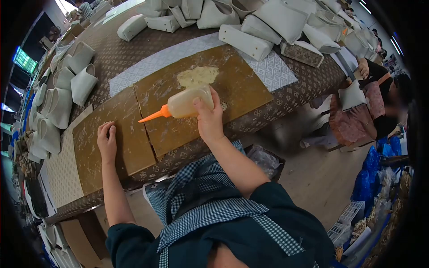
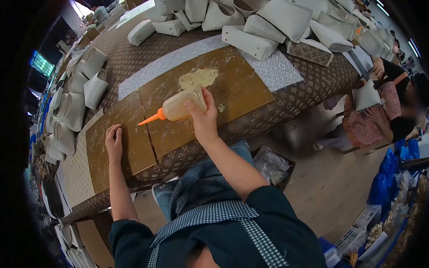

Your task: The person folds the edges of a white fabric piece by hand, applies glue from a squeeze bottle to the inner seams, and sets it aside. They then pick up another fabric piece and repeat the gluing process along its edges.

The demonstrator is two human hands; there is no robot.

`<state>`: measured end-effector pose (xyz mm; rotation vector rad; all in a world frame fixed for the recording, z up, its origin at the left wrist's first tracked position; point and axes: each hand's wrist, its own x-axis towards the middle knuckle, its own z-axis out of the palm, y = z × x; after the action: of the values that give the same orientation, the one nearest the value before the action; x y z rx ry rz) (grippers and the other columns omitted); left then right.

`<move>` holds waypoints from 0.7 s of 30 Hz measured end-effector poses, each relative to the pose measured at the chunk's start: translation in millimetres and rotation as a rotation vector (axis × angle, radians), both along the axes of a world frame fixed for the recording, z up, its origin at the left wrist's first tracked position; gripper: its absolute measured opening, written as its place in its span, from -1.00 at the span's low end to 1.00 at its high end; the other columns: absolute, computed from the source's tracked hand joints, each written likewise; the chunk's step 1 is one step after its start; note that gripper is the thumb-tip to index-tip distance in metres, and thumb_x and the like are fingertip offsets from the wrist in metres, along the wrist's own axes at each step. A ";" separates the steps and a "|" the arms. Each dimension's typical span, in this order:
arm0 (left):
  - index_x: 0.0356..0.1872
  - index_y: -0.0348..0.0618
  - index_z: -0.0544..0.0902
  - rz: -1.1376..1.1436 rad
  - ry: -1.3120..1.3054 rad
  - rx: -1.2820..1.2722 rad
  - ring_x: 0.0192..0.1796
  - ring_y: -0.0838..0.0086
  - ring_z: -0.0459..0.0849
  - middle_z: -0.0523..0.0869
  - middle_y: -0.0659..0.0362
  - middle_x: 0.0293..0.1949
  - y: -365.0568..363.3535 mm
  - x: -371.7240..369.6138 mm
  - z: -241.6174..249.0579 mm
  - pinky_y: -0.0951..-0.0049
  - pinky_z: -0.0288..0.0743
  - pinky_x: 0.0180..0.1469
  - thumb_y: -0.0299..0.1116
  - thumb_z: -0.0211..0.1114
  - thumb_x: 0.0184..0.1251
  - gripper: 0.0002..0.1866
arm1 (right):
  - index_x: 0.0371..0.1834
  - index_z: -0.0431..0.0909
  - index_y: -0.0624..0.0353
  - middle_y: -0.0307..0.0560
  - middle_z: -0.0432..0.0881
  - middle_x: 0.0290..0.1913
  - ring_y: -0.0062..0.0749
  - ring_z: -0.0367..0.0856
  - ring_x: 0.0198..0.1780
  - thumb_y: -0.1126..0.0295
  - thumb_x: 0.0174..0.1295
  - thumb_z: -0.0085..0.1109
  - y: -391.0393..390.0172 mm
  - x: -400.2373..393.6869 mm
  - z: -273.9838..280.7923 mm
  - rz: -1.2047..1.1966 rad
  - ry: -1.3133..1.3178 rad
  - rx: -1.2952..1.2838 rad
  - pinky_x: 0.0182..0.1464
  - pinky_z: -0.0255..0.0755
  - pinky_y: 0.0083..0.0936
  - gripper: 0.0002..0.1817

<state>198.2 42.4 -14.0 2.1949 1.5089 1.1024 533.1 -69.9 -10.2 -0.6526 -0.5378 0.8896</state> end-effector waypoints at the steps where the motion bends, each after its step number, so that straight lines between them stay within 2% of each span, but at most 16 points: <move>1: -0.09 -0.26 0.68 0.008 -0.008 -0.002 0.10 0.27 0.60 0.65 0.08 -0.03 1.2 0.3 0.3 0.36 0.44 0.18 -0.38 0.22 0.42 -0.80 | 0.39 0.22 0.26 -0.14 0.44 0.21 -0.46 0.42 0.23 0.20 0.23 0.39 -0.3 0.3 -0.6 0.001 -0.008 -0.002 0.29 0.32 -0.47 -0.25; 8: -0.12 -0.27 0.68 0.037 0.067 0.079 0.07 0.23 0.59 0.65 0.06 -0.05 3.4 0.9 -1.7 0.35 0.45 0.15 -0.38 0.23 0.40 -0.81 | 0.39 0.22 0.25 -0.13 0.45 0.22 -0.46 0.42 0.24 0.20 0.25 0.38 -0.3 0.4 -1.2 0.000 -0.006 -0.002 0.29 0.32 -0.47 -0.25; 13: -0.15 -0.26 0.69 0.043 0.094 0.121 0.06 0.21 0.59 0.65 0.04 -0.05 6.6 2.0 -1.9 0.31 0.45 0.13 -0.37 0.24 0.37 -0.81 | 0.40 0.22 0.25 -0.13 0.45 0.22 -0.46 0.43 0.23 0.27 0.27 0.35 -1.4 -1.1 -0.5 0.008 0.062 0.008 0.29 0.33 -0.47 -0.30; 21: -0.18 -0.26 0.69 0.068 0.038 0.078 0.04 0.21 0.58 0.65 0.05 -0.08 4.7 2.6 -2.2 0.33 0.46 0.10 -0.38 0.25 0.36 -0.83 | 0.40 0.22 0.22 -0.14 0.46 0.20 -0.46 0.45 0.20 0.33 0.27 0.34 -1.9 0.1 5.6 0.042 0.063 -0.027 0.25 0.36 -0.49 -0.31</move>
<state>200.8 47.1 -16.2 2.2432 1.5935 1.1656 533.1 -71.9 -4.5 -0.6374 -0.4852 0.9557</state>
